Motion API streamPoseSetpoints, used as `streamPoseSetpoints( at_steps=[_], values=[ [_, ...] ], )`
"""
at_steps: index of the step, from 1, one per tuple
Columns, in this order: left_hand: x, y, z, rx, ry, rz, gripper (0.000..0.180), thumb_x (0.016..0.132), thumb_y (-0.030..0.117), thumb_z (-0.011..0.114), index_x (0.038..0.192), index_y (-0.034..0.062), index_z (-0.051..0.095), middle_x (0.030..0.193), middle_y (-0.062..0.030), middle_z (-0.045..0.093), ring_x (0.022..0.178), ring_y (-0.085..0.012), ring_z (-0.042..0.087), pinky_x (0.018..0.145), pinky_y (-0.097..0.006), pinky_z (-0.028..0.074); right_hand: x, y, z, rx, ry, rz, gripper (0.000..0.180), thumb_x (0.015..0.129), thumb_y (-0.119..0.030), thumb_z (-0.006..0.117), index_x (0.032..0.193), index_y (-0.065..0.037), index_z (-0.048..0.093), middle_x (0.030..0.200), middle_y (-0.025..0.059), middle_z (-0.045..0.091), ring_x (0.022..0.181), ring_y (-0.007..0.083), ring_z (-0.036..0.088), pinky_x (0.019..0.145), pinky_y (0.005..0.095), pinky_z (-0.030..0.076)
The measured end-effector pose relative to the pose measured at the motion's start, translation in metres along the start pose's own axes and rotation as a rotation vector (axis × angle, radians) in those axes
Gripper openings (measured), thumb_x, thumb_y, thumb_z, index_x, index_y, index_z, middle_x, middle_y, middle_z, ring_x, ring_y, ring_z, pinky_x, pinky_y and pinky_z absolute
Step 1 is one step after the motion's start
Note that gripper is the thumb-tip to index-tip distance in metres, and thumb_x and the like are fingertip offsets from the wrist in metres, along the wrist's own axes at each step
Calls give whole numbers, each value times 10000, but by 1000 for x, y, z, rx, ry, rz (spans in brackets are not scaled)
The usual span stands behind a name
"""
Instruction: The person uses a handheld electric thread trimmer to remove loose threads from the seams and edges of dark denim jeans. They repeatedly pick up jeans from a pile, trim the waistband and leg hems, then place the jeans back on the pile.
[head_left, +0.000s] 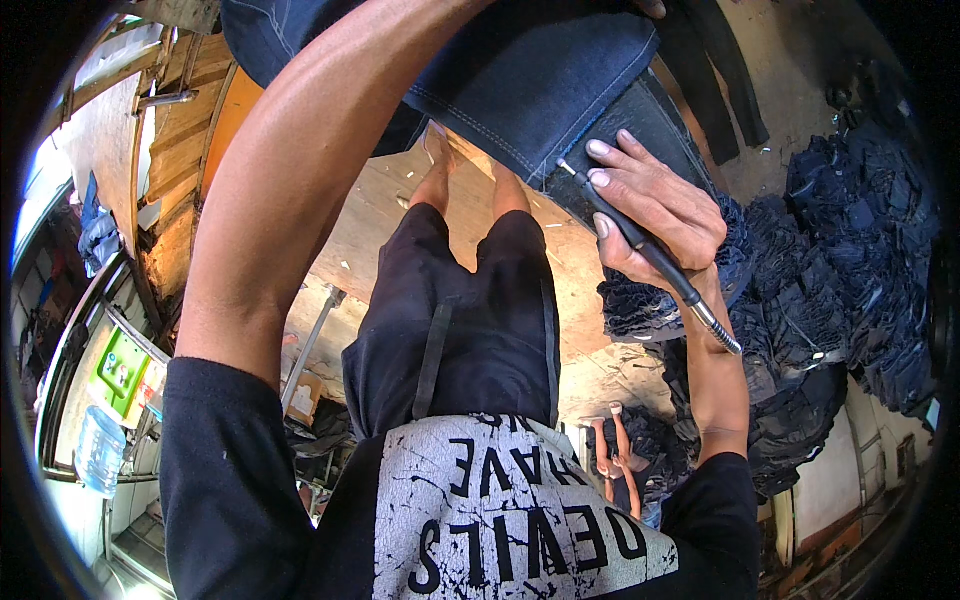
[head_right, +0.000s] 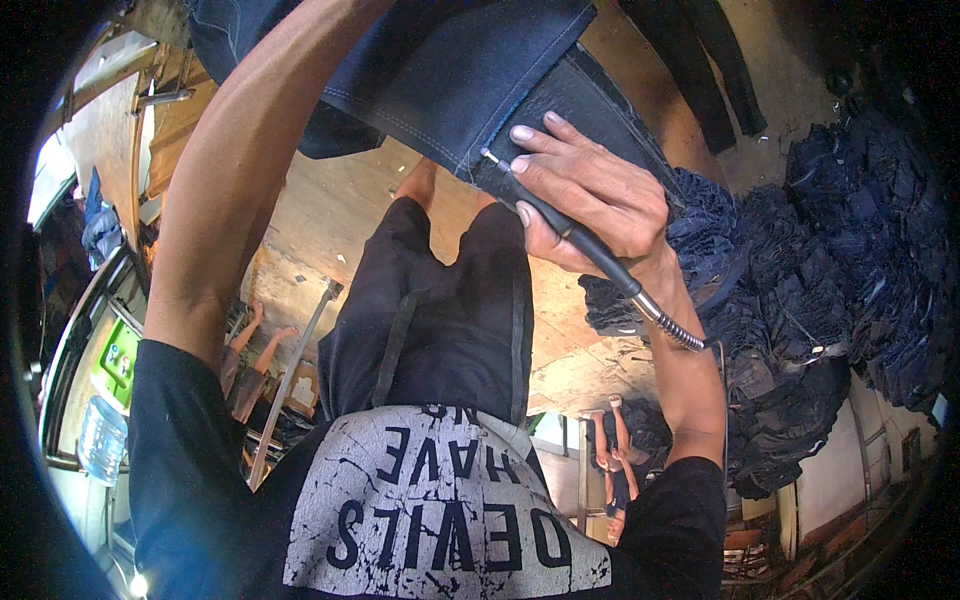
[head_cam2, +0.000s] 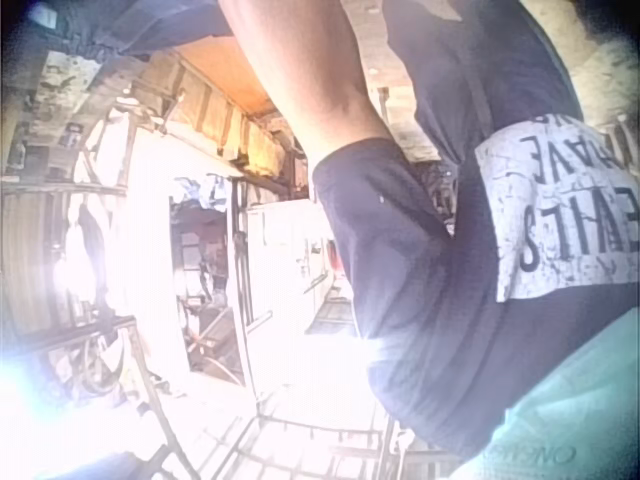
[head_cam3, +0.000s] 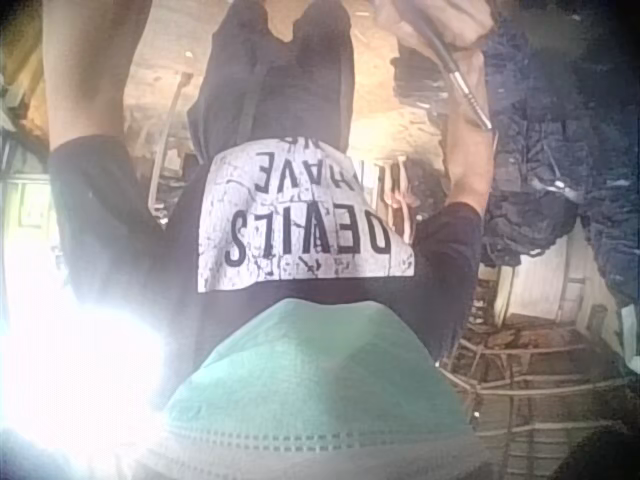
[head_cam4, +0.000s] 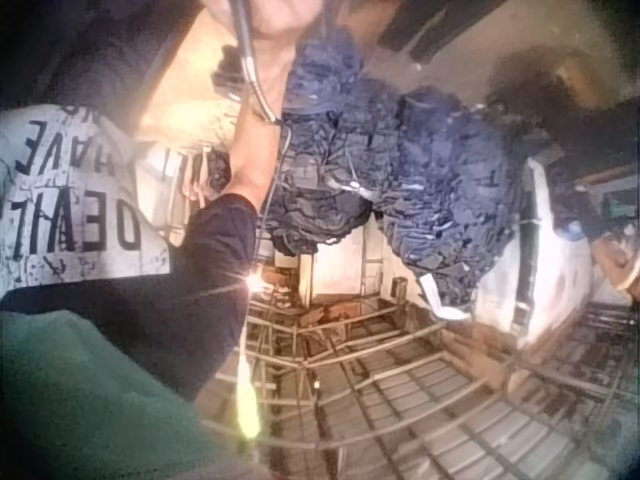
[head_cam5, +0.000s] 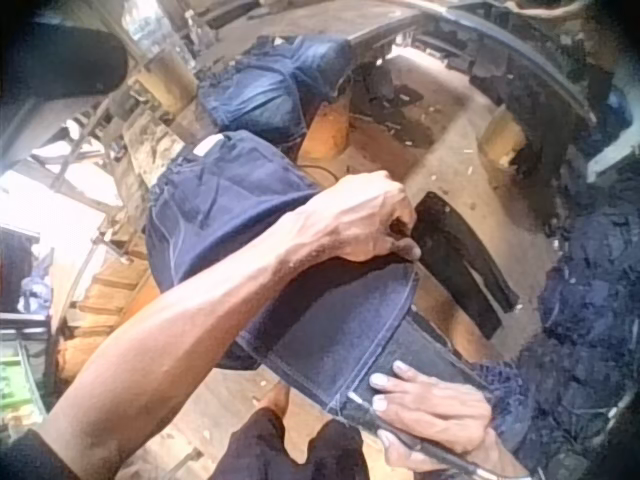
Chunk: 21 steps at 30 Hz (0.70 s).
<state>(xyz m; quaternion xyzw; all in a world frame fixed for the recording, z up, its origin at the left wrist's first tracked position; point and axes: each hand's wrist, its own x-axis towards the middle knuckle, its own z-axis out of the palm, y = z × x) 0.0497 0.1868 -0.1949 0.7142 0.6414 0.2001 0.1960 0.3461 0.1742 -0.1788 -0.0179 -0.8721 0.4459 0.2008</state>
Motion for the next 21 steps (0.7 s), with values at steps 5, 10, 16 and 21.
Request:
streamPoseSetpoints(
  at_steps=[5,10,16,21],
  values=[
    [-3,5,-3,4,-26,-26,355,865,376,866,915,30,802,861,-253,755,826,-447,757,741,-515,598,-2,-1,2,20,-19,-21,276,798,-41,789,1067,1,833,1053,195,824,1115,343,803,1074,526,611],
    [0,1,0,-18,-36,-42,356,880,380,855,908,30,802,854,-228,763,866,-428,761,787,-506,594,-3,1,-6,-9,212,96,278,884,-48,765,1148,40,775,1112,229,805,1189,378,770,1087,514,596],
    [-58,46,2,106,685,85,383,913,385,849,1068,54,734,1009,-134,715,1160,-308,667,1078,-449,471,-2,-12,-14,4,392,389,313,1017,-97,714,1291,55,700,1290,247,762,1266,375,724,1131,457,551],
    [-200,153,39,-471,725,-1205,1123,848,406,954,1568,-44,220,1544,-241,379,1446,-359,444,1220,-486,396,1,-18,0,-98,362,201,260,859,-18,758,1111,46,770,1098,228,813,1112,385,797,1091,528,591]
  ],
)
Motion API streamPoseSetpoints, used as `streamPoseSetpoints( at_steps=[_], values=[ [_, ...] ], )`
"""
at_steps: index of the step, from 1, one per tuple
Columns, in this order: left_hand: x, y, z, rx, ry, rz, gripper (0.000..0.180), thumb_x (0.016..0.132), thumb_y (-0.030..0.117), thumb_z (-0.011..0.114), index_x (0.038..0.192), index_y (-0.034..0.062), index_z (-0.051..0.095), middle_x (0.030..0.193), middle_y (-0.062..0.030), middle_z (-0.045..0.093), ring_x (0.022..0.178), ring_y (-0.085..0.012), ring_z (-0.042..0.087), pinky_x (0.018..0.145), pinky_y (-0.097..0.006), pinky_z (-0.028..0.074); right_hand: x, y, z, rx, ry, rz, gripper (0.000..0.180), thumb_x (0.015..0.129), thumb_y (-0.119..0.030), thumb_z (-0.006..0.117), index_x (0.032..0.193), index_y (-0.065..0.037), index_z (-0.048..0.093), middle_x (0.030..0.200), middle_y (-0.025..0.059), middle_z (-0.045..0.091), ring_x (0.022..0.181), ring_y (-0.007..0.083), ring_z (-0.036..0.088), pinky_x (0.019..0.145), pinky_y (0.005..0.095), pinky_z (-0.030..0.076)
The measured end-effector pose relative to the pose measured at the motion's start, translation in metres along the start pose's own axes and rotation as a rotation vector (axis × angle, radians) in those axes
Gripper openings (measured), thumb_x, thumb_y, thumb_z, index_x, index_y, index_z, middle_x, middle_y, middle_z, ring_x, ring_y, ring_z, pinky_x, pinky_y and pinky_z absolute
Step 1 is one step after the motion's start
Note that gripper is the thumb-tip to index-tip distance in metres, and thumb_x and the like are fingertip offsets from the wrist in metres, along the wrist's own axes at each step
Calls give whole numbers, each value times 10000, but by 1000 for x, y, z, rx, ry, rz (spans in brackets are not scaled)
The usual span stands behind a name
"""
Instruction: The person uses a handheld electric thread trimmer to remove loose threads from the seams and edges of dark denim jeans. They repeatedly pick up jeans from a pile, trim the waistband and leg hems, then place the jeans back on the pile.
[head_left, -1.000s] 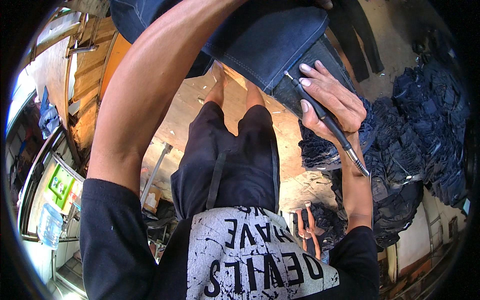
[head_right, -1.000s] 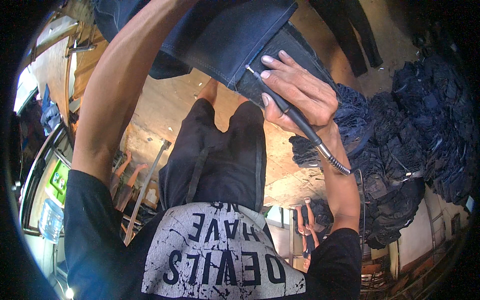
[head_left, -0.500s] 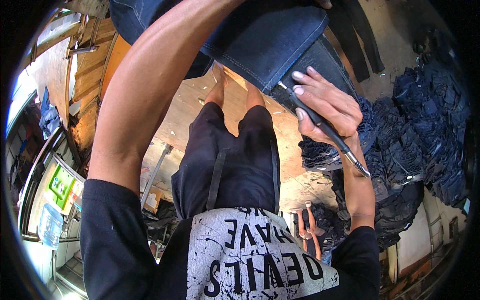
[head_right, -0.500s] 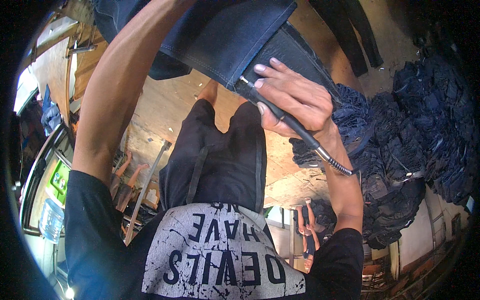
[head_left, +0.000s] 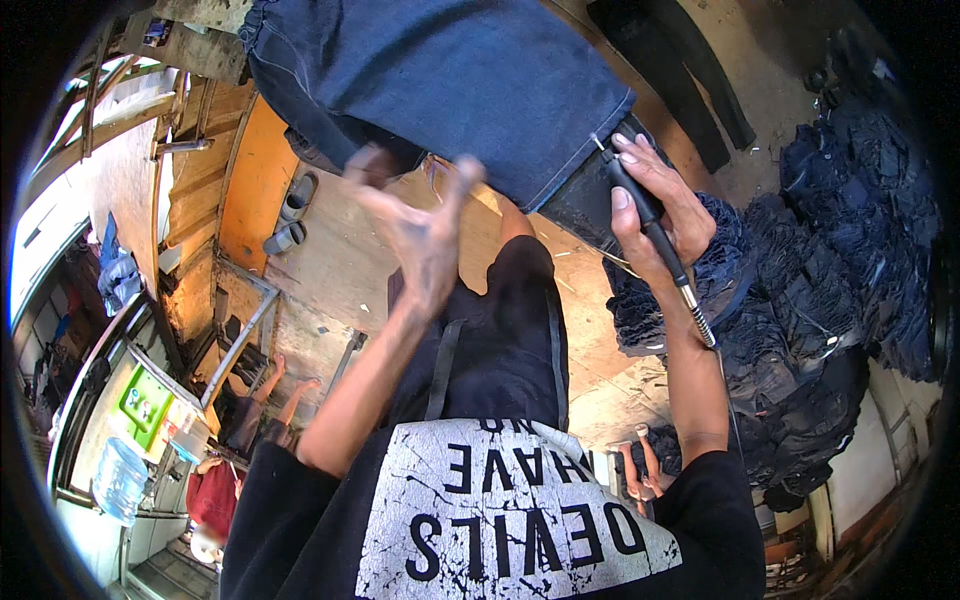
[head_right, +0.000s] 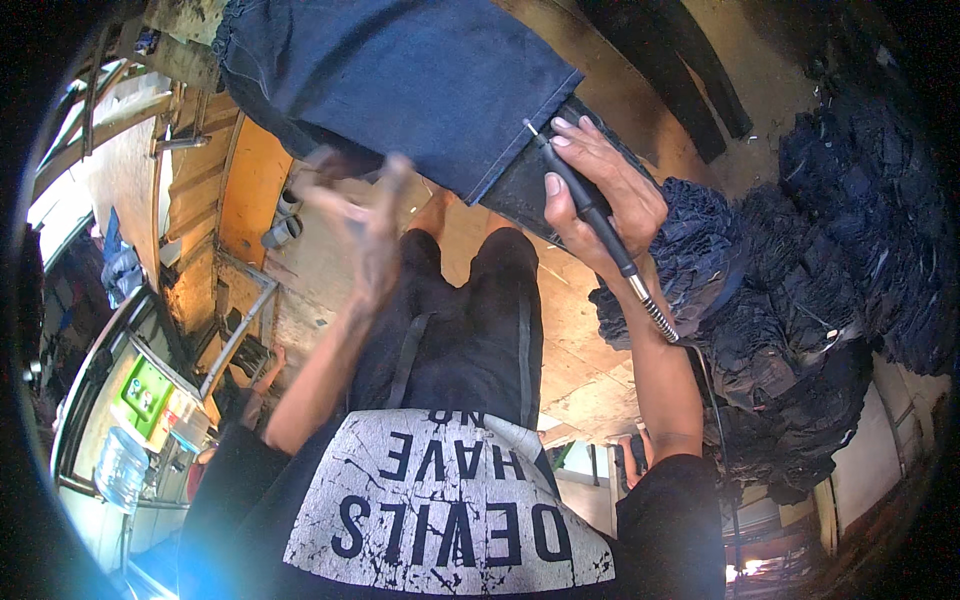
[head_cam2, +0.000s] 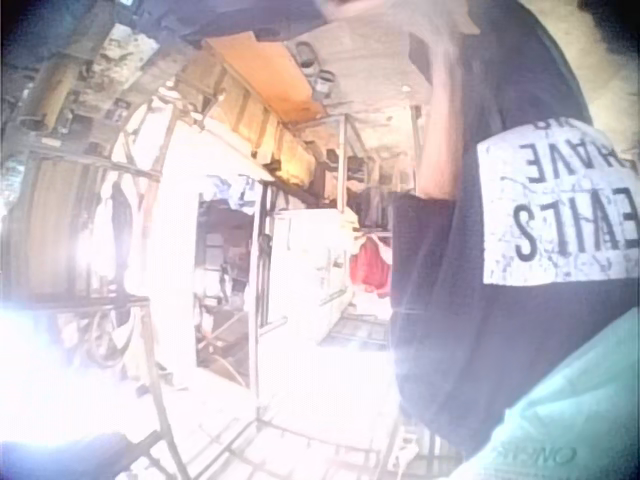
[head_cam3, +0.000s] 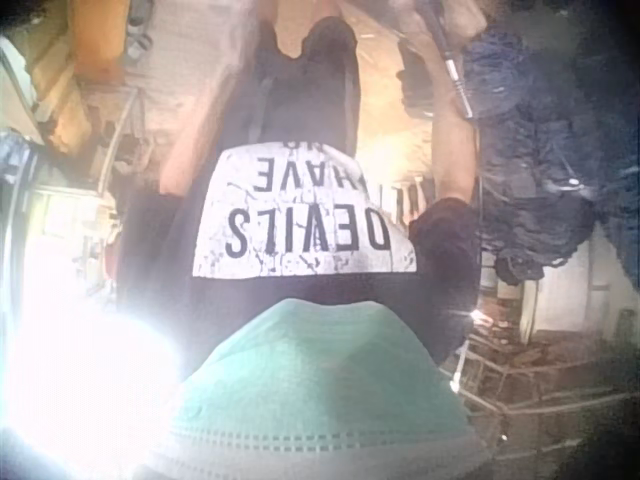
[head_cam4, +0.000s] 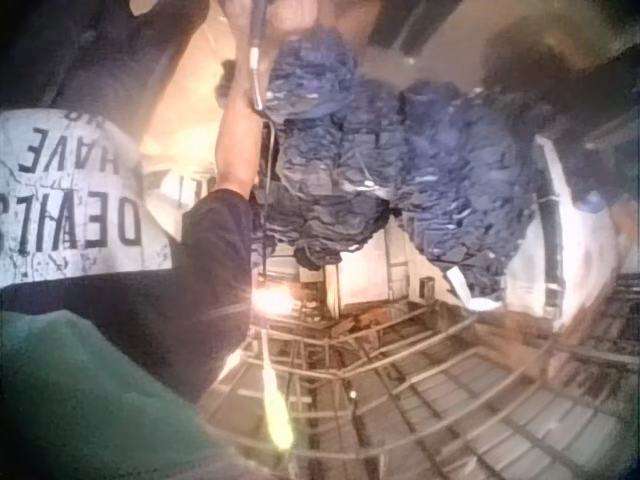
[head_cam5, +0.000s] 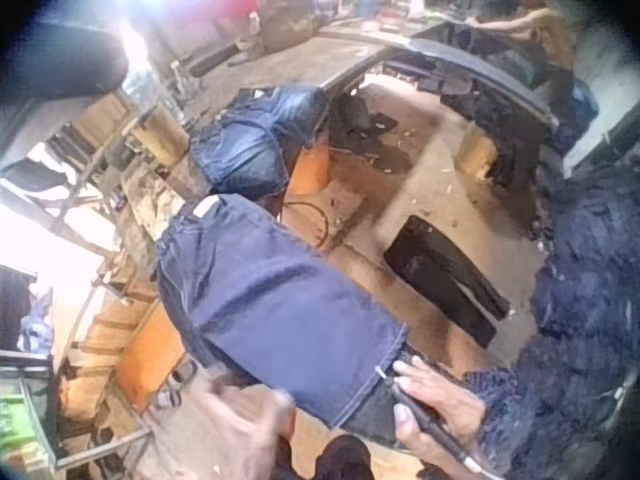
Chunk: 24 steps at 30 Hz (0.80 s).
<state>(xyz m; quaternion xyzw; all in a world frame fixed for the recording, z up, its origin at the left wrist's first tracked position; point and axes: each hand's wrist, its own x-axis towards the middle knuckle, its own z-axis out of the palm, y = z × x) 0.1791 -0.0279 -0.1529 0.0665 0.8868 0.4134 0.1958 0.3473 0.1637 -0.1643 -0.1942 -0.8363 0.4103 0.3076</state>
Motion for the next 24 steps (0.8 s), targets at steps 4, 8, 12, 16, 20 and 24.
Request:
streamPoseSetpoints(
  at_steps=[4,8,12,16,20,24],
  values=[
    [-27,-52,20,-612,-648,-291,743,922,236,907,1455,-97,513,1390,-221,646,1231,-255,663,1006,-404,575,-8,-3,5,12,2,-18,262,855,-7,747,1110,47,767,1106,228,812,1118,380,797,1087,536,592],
    [-15,-71,25,-663,-625,-173,297,914,108,904,1135,-45,780,1019,-96,810,947,-135,745,839,-306,618,-18,-6,3,0,-51,-15,261,851,-3,747,1107,45,768,1101,229,811,1116,377,798,1085,547,592],
    [-10,-81,8,-589,-574,-73,218,913,144,911,1049,-2,823,940,-29,801,804,-92,695,760,-281,565,-22,-10,4,-29,-90,-43,275,837,-1,749,1107,44,768,1083,226,811,1118,378,797,1081,555,595],
    [-8,-93,5,-369,-638,-74,196,967,125,855,1078,-25,796,977,-82,796,903,-127,725,829,-298,575,-28,-15,11,21,-128,-96,294,819,-4,756,1110,43,771,1056,216,810,1116,377,798,1075,562,598],
    [-7,-95,10,-424,-538,66,289,905,265,916,1004,5,837,804,-30,783,705,-70,628,672,-279,478,-35,-19,17,25,-210,-141,276,812,-25,776,1082,21,803,1057,192,816,1113,372,799,1065,563,609],
    [-9,-90,7,-418,-562,9,298,915,263,906,1017,-7,832,845,-53,798,735,-89,650,707,-293,506,-38,-16,19,15,-232,-162,300,814,-35,781,1109,9,813,1074,179,821,1134,370,793,1067,554,613]
  ],
)
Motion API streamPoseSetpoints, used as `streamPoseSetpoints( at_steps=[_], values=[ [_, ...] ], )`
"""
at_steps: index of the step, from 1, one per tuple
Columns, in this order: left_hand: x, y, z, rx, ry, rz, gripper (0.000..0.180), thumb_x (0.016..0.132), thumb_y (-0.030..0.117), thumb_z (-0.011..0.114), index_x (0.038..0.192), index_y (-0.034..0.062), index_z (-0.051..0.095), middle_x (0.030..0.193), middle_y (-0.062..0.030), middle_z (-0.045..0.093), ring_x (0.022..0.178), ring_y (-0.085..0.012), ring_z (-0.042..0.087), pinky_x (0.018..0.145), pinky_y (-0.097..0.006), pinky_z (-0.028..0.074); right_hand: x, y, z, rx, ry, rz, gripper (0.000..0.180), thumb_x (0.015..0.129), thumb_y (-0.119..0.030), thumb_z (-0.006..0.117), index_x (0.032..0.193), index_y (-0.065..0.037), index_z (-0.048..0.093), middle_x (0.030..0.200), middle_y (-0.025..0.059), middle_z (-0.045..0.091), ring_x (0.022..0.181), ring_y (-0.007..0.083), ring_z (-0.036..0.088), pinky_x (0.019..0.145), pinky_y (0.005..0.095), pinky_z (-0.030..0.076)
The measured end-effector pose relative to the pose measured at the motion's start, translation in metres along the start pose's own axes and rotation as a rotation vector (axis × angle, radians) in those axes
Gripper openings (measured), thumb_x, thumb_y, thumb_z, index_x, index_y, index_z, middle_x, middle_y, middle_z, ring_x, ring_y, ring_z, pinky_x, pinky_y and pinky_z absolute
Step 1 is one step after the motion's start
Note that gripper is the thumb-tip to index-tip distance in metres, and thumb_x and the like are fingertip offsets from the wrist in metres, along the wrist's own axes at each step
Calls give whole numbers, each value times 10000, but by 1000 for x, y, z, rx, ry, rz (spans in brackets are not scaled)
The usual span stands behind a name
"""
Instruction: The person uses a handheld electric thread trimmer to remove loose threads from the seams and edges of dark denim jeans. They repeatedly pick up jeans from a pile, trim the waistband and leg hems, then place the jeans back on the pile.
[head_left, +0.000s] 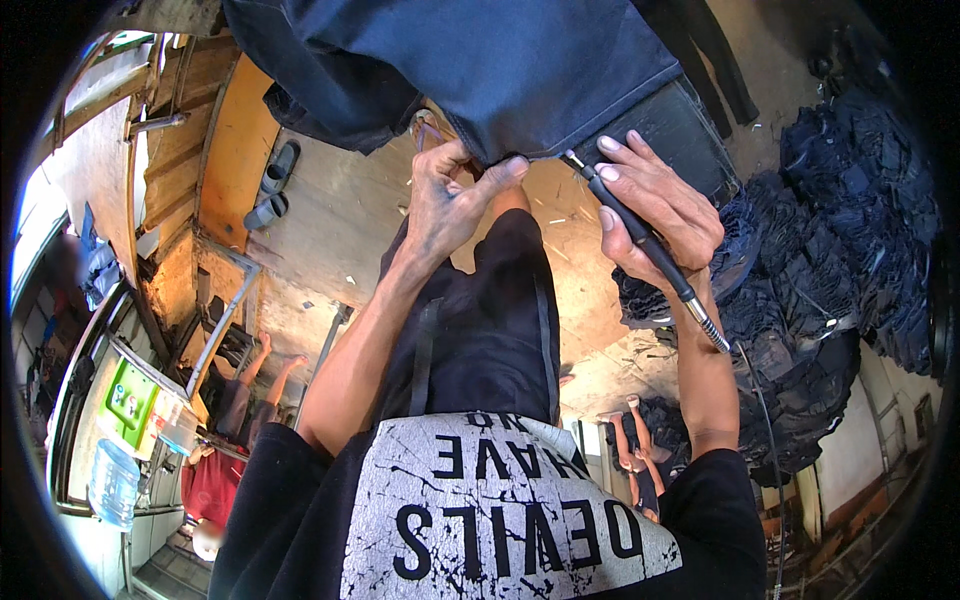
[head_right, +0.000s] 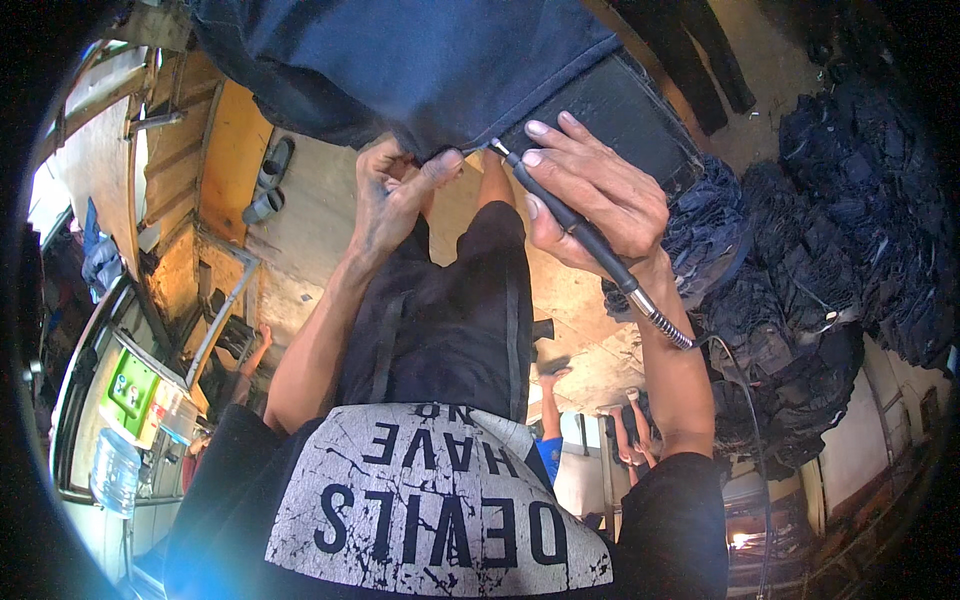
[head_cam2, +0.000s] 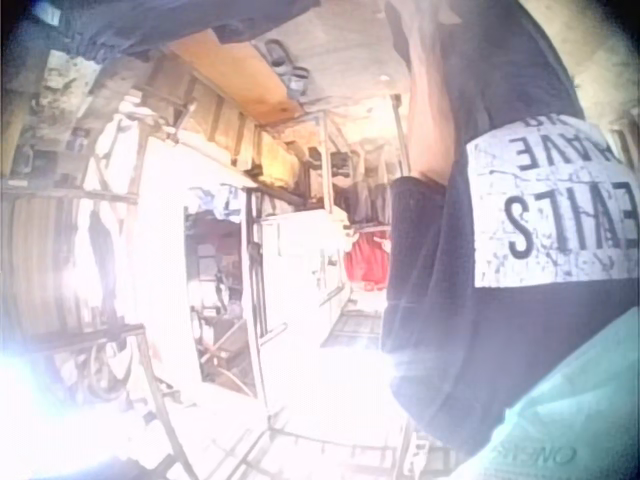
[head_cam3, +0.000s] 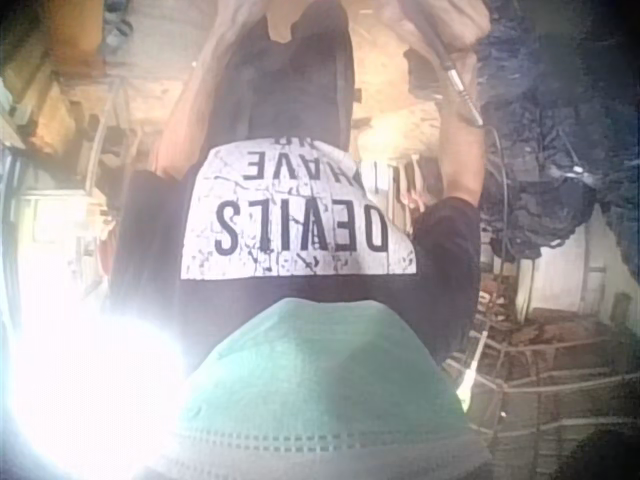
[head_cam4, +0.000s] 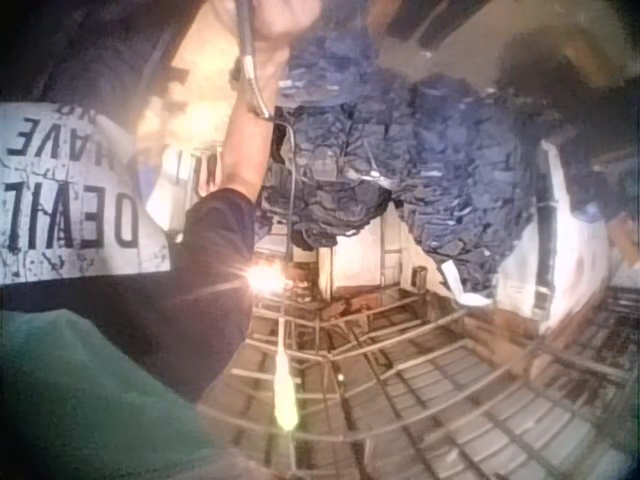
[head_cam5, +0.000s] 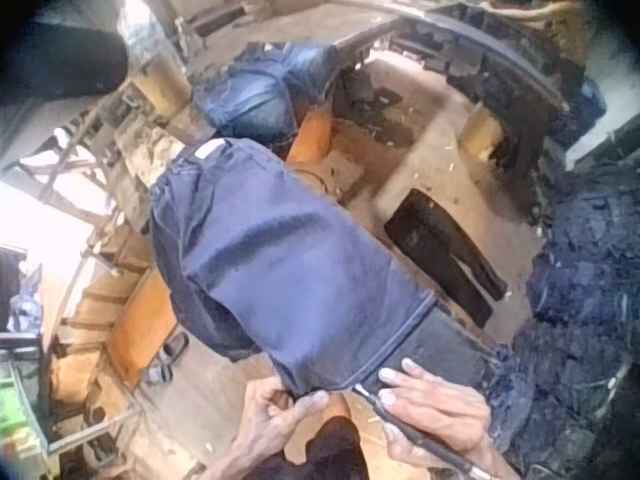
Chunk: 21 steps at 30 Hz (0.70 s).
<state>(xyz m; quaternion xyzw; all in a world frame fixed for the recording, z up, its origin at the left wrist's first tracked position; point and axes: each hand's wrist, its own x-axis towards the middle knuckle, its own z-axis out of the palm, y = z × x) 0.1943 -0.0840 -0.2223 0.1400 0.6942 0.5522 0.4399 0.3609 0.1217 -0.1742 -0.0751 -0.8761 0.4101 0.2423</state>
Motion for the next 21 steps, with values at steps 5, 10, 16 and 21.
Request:
streamPoseSetpoints(
  at_steps=[5,10,16,21],
  values=[
    [-1,3,3,-29,9,3,286,924,238,901,1040,-12,825,896,-60,810,790,-114,689,759,-296,538,0,2,0,1,-33,-19,313,826,-47,787,1134,3,816,1089,176,822,1152,368,788,1066,555,614],
    [-1,2,2,30,2,-83,280,924,220,907,1060,-7,817,939,-57,812,825,-118,705,794,-301,555,0,2,1,9,-27,-22,306,832,-53,795,1132,3,816,1086,176,821,1142,367,791,1053,551,624],
    [-1,-3,4,-37,1,-3,285,927,235,906,1047,-8,816,941,-63,812,837,-115,708,803,-306,564,-1,2,1,5,13,1,299,834,-48,797,1126,11,812,1063,176,820,1131,370,794,1047,552,628],
    [-1,-7,5,-74,-4,4,279,925,230,907,1048,-5,819,945,-71,814,836,-126,712,802,-313,564,-1,2,0,20,28,20,303,825,-36,791,1123,15,809,1071,190,814,1134,377,792,1050,561,625]
  ],
)
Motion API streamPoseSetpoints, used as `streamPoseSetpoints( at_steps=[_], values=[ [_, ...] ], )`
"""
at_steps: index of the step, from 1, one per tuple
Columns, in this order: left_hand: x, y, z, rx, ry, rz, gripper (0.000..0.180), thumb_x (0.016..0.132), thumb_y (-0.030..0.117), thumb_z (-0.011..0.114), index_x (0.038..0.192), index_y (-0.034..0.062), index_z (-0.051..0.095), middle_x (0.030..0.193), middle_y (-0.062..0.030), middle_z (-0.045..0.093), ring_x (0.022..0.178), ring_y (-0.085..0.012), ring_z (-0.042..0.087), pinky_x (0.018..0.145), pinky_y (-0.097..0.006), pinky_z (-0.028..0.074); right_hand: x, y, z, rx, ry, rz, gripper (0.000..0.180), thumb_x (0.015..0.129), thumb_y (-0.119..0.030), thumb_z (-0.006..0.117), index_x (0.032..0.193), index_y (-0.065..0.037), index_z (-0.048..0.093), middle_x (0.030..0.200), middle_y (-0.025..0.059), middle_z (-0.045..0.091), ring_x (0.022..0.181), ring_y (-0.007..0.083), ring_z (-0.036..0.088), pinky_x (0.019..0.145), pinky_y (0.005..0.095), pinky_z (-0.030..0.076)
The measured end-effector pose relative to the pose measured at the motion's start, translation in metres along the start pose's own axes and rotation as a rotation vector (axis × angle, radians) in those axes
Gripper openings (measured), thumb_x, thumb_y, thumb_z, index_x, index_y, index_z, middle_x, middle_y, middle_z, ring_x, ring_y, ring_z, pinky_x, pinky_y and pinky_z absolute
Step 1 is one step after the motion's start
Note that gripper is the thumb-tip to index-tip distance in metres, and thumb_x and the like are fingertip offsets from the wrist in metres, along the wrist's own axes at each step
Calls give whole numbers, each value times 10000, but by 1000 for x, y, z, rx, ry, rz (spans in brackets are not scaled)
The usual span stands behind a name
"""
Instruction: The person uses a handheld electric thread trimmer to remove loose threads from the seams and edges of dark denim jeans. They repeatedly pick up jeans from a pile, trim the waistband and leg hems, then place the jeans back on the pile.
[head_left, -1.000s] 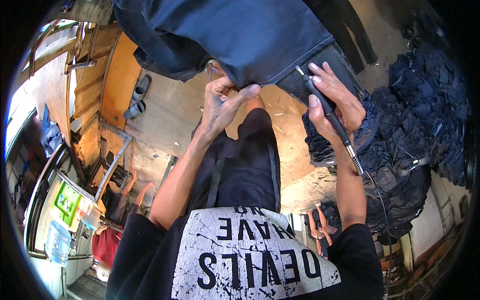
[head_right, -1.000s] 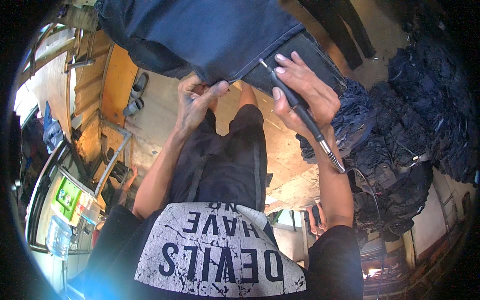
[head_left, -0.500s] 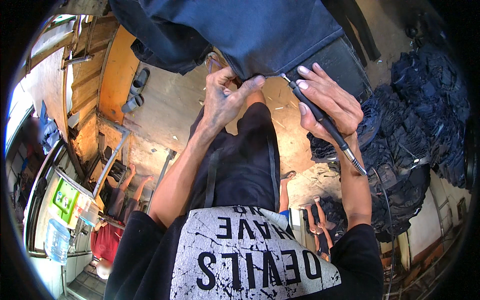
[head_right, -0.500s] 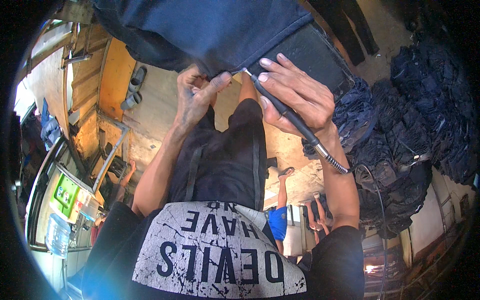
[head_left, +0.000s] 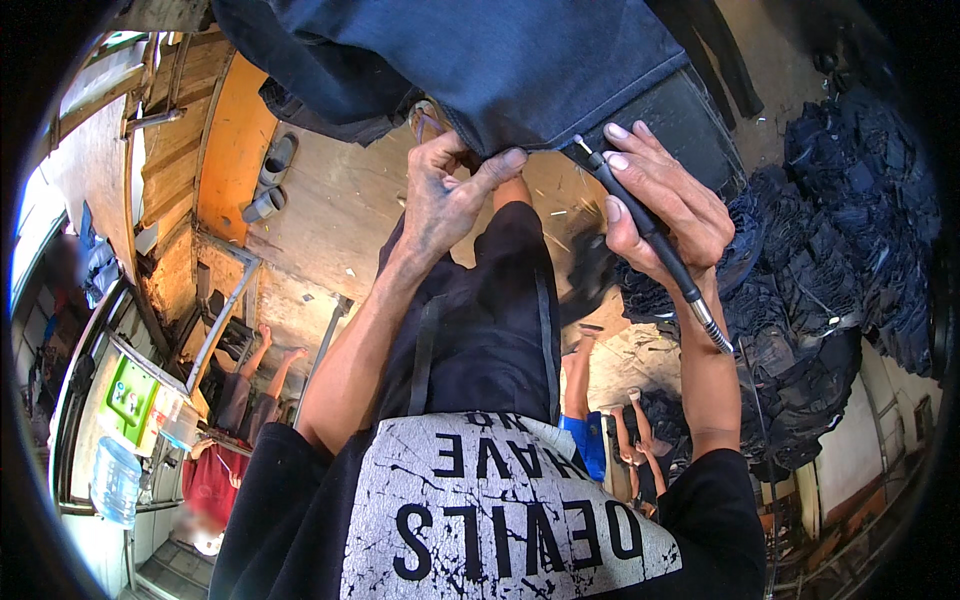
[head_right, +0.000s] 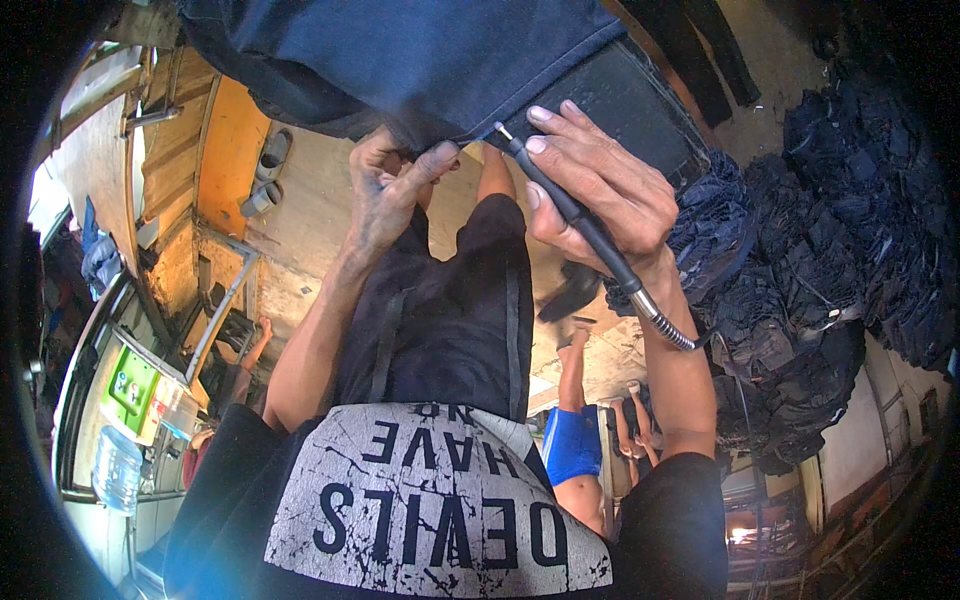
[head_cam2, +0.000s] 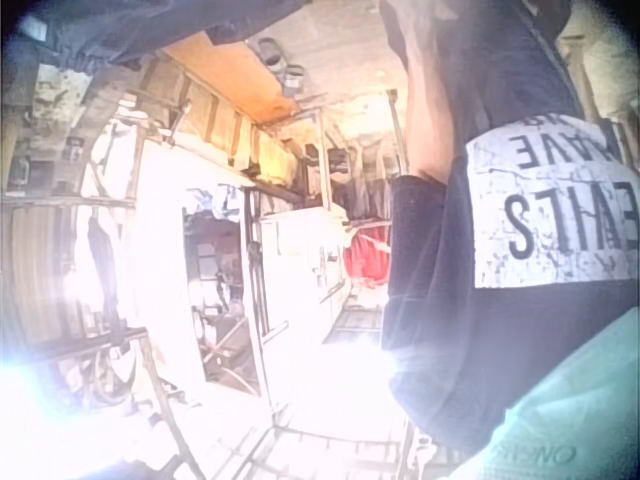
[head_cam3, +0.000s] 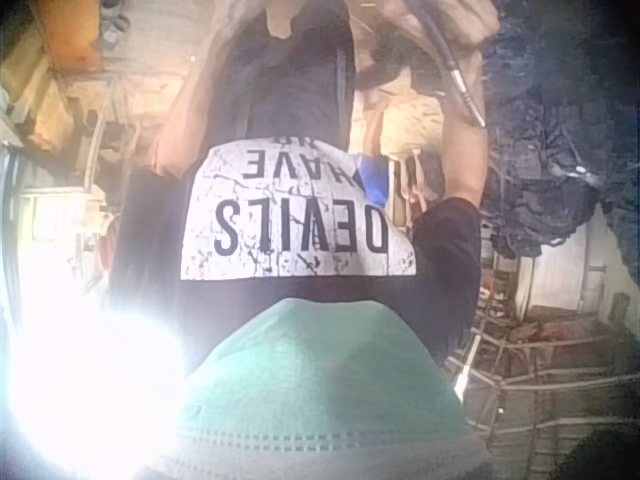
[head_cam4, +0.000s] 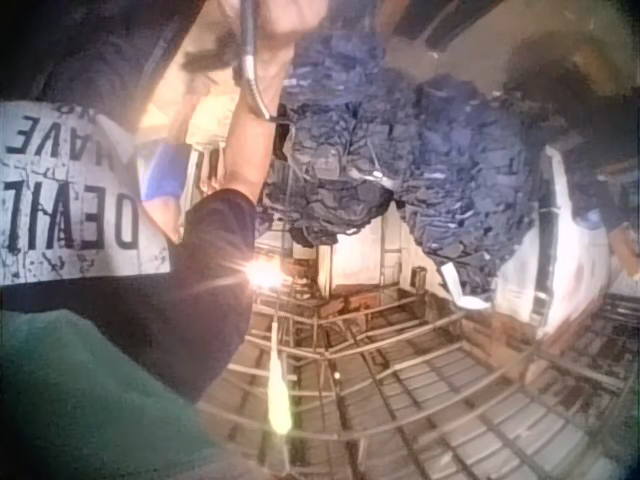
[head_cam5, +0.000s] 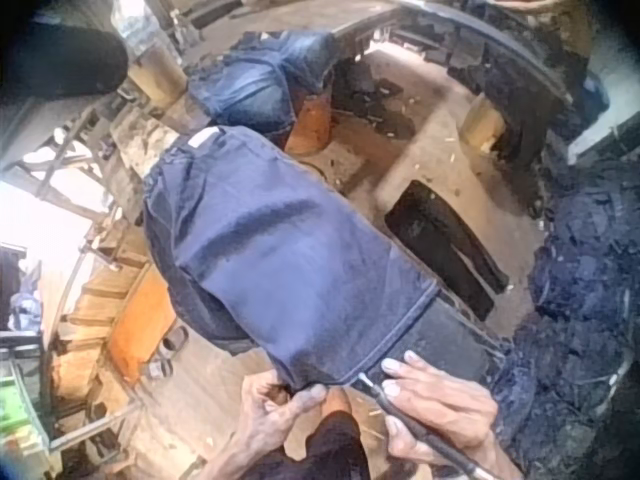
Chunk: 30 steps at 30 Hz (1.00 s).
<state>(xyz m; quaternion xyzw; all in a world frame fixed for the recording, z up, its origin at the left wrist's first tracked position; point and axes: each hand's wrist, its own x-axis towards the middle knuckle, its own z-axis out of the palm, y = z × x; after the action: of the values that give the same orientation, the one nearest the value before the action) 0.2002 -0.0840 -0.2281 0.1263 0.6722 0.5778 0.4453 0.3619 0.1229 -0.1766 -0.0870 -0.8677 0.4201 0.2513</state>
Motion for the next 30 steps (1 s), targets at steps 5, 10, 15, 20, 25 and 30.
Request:
streamPoseSetpoints(
  at_steps=[5,10,15,20,25,30],
  values=[
    [0,-1,0,-11,4,15,278,923,229,910,1047,-4,822,945,-75,815,832,-131,713,796,-317,566,-1,1,-2,-18,15,5,297,850,-32,760,1137,36,791,1077,219,809,1138,391,788,1061,575,611],
    [1,-3,1,-47,9,6,278,923,238,910,1037,-1,823,942,-80,818,828,-132,721,793,-320,573,-1,3,-2,-35,18,1,269,916,-53,715,1154,62,766,1088,262,804,1135,408,785,1072,589,592],
    [2,-3,-1,12,-6,-18,271,924,236,909,1035,4,824,947,-84,820,821,-135,726,801,-321,578,-3,3,-2,-58,69,38,259,922,-71,732,1144,55,776,1104,272,803,1138,407,784,1076,585,589],
    [2,-1,2,-19,-1,10,247,935,218,897,1033,4,824,943,-79,821,827,-134,728,805,-318,576,-4,7,-1,-81,116,37,302,826,-34,760,1114,52,789,1039,235,807,1122,391,794,1056,564,613],
    [2,0,3,-1,4,-4,249,936,219,896,1026,-1,821,937,-76,819,822,-133,727,806,-314,571,-4,5,0,-24,44,1,289,858,-69,782,1128,33,799,1056,207,812,1136,385,790,1062,560,612],
    [3,-2,3,22,-2,-35,275,932,246,901,1025,0,822,931,-77,819,817,-132,726,802,-307,564,-3,1,-2,32,-72,-41,275,908,-107,796,1155,14,800,1064,188,815,1145,384,786,1070,567,606]
  ],
)
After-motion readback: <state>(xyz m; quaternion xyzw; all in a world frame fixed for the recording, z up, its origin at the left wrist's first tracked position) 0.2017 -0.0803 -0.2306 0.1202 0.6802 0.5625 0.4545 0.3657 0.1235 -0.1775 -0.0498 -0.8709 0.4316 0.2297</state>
